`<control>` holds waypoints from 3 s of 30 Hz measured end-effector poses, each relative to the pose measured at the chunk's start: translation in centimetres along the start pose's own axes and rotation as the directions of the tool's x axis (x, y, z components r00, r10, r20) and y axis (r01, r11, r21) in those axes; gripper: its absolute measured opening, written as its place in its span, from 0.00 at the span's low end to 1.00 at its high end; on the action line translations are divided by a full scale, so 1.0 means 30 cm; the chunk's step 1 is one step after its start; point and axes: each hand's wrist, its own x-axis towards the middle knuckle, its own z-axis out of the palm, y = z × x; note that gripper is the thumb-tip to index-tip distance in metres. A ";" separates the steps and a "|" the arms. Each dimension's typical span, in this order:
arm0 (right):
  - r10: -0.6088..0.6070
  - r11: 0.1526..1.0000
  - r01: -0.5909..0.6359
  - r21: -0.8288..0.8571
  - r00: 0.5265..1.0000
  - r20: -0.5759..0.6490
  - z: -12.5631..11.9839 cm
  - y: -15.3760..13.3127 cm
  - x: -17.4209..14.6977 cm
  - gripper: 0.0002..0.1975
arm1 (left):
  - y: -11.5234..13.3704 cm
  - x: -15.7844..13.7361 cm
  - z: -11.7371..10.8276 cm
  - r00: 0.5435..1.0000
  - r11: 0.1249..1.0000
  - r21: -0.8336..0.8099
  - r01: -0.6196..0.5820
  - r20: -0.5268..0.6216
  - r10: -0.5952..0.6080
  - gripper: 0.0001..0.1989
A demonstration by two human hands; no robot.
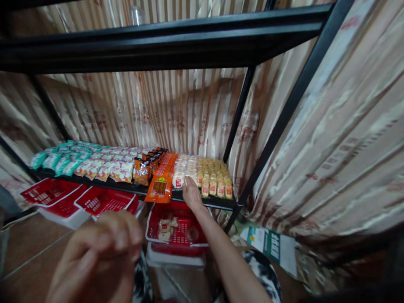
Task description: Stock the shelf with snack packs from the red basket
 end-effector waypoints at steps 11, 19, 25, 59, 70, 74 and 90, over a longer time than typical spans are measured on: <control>-0.075 0.996 0.071 0.046 0.994 0.077 0.121 -0.058 0.098 0.23 | -0.232 0.157 -0.117 0.990 0.943 0.304 0.137 -0.072 -0.120 0.08; -0.049 0.996 0.035 0.079 0.983 0.174 0.228 -0.025 0.043 0.24 | -0.613 0.364 -0.333 0.963 0.701 0.678 0.220 -0.267 -0.044 0.15; -0.073 0.990 0.051 0.135 0.984 0.165 0.254 -0.053 0.139 0.22 | -0.784 0.481 -0.399 0.982 0.498 0.851 0.168 -0.191 -0.005 0.20; 0.067 0.895 -0.214 0.392 0.932 0.355 0.594 -0.173 0.413 0.27 | -1.030 0.654 -0.528 0.993 0.205 0.979 0.018 -0.042 0.112 0.32; -0.029 0.992 0.029 0.121 1.000 -0.007 0.296 0.058 0.142 0.24 | -1.000 0.594 -0.494 0.968 0.182 0.957 -0.225 0.198 0.154 0.30; -0.073 0.996 0.072 -0.046 0.997 -0.038 0.240 0.138 0.015 0.22 | -1.004 0.547 -0.441 0.894 0.186 0.874 -0.449 0.440 0.089 0.25; 0.010 0.940 0.016 -0.341 0.997 0.076 0.240 0.272 -0.120 0.22 | -1.124 0.490 -0.194 0.763 0.275 0.789 -0.549 0.607 -0.221 0.26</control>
